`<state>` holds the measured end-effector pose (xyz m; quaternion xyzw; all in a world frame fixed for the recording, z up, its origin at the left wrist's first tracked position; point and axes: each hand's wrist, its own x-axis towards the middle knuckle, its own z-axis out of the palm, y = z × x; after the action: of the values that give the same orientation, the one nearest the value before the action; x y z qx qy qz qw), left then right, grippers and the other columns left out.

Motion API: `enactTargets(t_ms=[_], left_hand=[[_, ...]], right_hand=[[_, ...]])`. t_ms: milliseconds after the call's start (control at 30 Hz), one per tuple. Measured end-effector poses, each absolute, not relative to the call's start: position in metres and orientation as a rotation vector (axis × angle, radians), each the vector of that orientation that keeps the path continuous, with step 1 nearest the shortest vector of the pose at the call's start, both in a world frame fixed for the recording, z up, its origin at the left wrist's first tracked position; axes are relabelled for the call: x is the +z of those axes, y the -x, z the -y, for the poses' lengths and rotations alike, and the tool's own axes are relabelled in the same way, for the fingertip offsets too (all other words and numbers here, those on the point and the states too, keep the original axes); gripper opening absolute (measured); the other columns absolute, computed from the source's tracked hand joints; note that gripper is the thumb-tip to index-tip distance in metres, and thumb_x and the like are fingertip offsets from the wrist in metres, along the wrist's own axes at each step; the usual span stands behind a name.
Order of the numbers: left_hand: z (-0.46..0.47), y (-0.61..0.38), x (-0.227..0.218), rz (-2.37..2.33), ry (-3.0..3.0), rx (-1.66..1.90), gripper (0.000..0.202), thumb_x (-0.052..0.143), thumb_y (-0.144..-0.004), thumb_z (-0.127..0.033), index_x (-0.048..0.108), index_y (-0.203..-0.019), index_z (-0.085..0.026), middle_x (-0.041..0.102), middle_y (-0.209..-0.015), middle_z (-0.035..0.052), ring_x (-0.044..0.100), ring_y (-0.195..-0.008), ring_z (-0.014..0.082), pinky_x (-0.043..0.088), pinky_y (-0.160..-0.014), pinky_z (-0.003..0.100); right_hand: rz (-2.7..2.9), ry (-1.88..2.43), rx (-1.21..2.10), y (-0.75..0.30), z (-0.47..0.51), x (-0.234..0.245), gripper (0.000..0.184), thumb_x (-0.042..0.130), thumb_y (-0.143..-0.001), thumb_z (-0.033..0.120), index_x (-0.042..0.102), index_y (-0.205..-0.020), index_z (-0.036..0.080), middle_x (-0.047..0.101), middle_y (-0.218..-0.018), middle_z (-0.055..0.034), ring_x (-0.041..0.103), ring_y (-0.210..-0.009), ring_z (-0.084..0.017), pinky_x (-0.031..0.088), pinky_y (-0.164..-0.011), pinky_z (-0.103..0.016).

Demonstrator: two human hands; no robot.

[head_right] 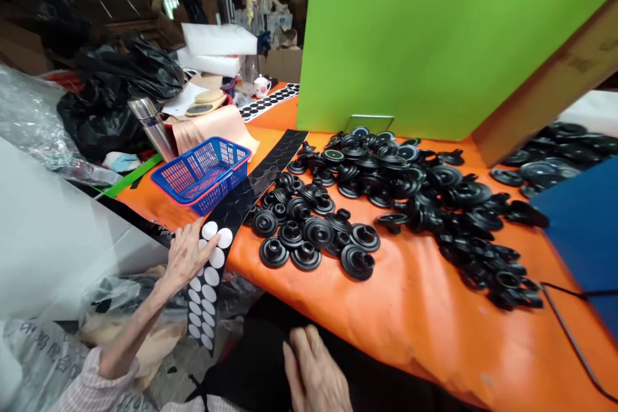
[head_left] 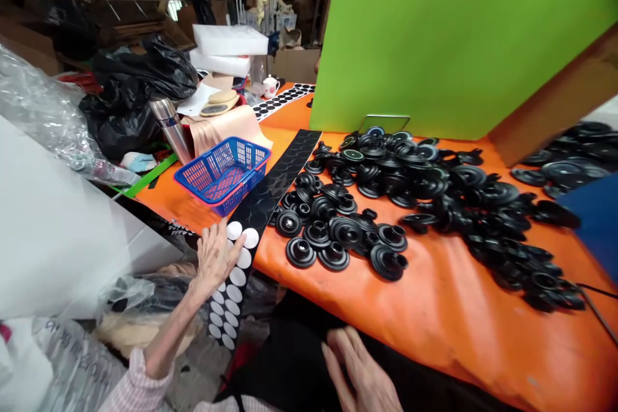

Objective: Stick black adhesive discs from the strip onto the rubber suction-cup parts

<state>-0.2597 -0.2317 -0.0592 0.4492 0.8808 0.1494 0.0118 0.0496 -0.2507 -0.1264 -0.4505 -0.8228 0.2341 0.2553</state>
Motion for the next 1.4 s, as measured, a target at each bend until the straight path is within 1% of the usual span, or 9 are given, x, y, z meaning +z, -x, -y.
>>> enactTargets(t_ms=[100,200,333,533,733,833,967,1233,1400], left_hand=[[0.224,0.264,-0.058,-2.624,-1.197,0.861,0.063,0.064,-0.074,-0.048,0.056,-0.124,-0.012,0.058,-0.106,0.0159,0.048,-0.111,0.0372,0.039,-0.094,0.049],[0.220,0.273,-0.052,-2.186,-0.717,1.343,0.044,0.076,-0.057,-0.042,0.066,-0.091,-0.016,0.058,-0.085,0.0057,0.055,-0.097,0.0289,0.043,-0.086,0.039],[0.212,0.292,-0.039,-1.790,-0.430,1.477,0.021,0.070,-0.061,-0.032,0.059,-0.068,-0.016,0.059,-0.067,0.0015,0.057,-0.070,0.0175,0.048,-0.068,0.030],[0.207,0.312,-0.019,-1.518,-0.243,1.536,0.002,0.058,-0.071,-0.016,0.060,-0.070,-0.015,0.064,-0.065,0.0016,0.059,-0.059,0.0133,0.052,-0.061,0.027],[0.210,0.313,-0.013,-1.323,-0.036,1.594,0.017,0.049,-0.082,-0.009,0.061,-0.070,-0.014,0.064,-0.060,0.0006,0.058,-0.052,0.0114,0.050,-0.054,0.023],[0.210,0.309,-0.018,-1.337,-0.040,1.565,0.019,0.048,-0.083,-0.008,0.061,-0.070,-0.014,0.062,-0.060,0.0003,0.055,-0.050,0.0106,0.048,-0.052,0.023],[0.214,0.305,-0.034,-1.427,-0.079,1.546,0.013,0.055,-0.077,-0.005,0.064,-0.078,-0.016,0.065,-0.070,-0.0008,0.058,-0.060,0.0098,0.049,-0.061,0.020],[0.235,0.293,-0.052,-1.574,-0.062,1.442,0.020,0.070,-0.068,-0.012,0.070,-0.087,-0.021,0.070,-0.101,0.0004,0.062,-0.094,0.0126,0.048,-0.076,0.018],[0.245,0.289,-0.058,-1.594,-0.149,1.370,0.023,0.076,-0.063,-0.017,0.068,-0.084,-0.020,0.069,-0.094,0.0028,0.062,-0.090,0.0159,0.047,-0.075,0.022]], right_hand=[[2.278,0.980,0.240,0.009,0.195,-0.092,0.029,0.039,-0.095,0.023,0.060,-0.114,0.017,0.062,-0.108,-0.0143,0.061,-0.098,-0.025,0.054,-0.082,-0.038],[2.331,0.916,-0.044,0.064,0.153,-0.073,0.035,0.040,-0.092,0.014,0.057,-0.123,0.012,0.057,-0.124,-0.0196,0.049,-0.119,-0.031,0.045,-0.096,-0.048],[2.407,0.932,-0.212,0.112,0.129,-0.077,0.038,0.045,-0.086,0.007,0.059,-0.121,0.007,0.057,-0.129,-0.0219,0.045,-0.124,-0.033,0.032,-0.107,-0.054],[2.445,0.900,-0.251,0.144,0.125,-0.088,0.035,0.045,-0.085,0.004,0.062,-0.115,0.002,0.060,-0.124,-0.0230,0.050,-0.122,-0.031,0.031,-0.111,-0.052],[2.565,0.744,-0.147,0.154,0.114,-0.093,0.042,0.047,-0.087,0.008,0.056,-0.127,0.013,0.054,-0.134,-0.0158,0.038,-0.133,-0.034,0.025,-0.112,-0.060],[2.601,0.720,-0.135,0.143,0.107,-0.097,0.043,0.045,-0.086,0.004,0.057,-0.126,0.014,0.055,-0.134,-0.0132,0.039,-0.133,-0.030,0.028,-0.111,-0.056],[2.659,0.623,-0.208,0.116,0.098,-0.096,0.041,0.046,-0.085,0.002,0.060,-0.121,0.017,0.054,-0.136,-0.0115,0.042,-0.131,-0.030,0.033,-0.107,-0.054],[2.761,0.403,-0.341,0.071,0.069,-0.085,0.048,0.048,-0.088,0.005,0.049,-0.133,0.020,0.048,-0.143,-0.0054,0.040,-0.129,-0.031,0.031,-0.106,-0.051],[2.780,0.448,-0.361,0.048,0.047,-0.083,0.051,0.044,-0.090,0.004,0.046,-0.136,0.023,0.051,-0.141,-0.0064,0.044,-0.124,-0.029,0.031,-0.102,-0.052]])
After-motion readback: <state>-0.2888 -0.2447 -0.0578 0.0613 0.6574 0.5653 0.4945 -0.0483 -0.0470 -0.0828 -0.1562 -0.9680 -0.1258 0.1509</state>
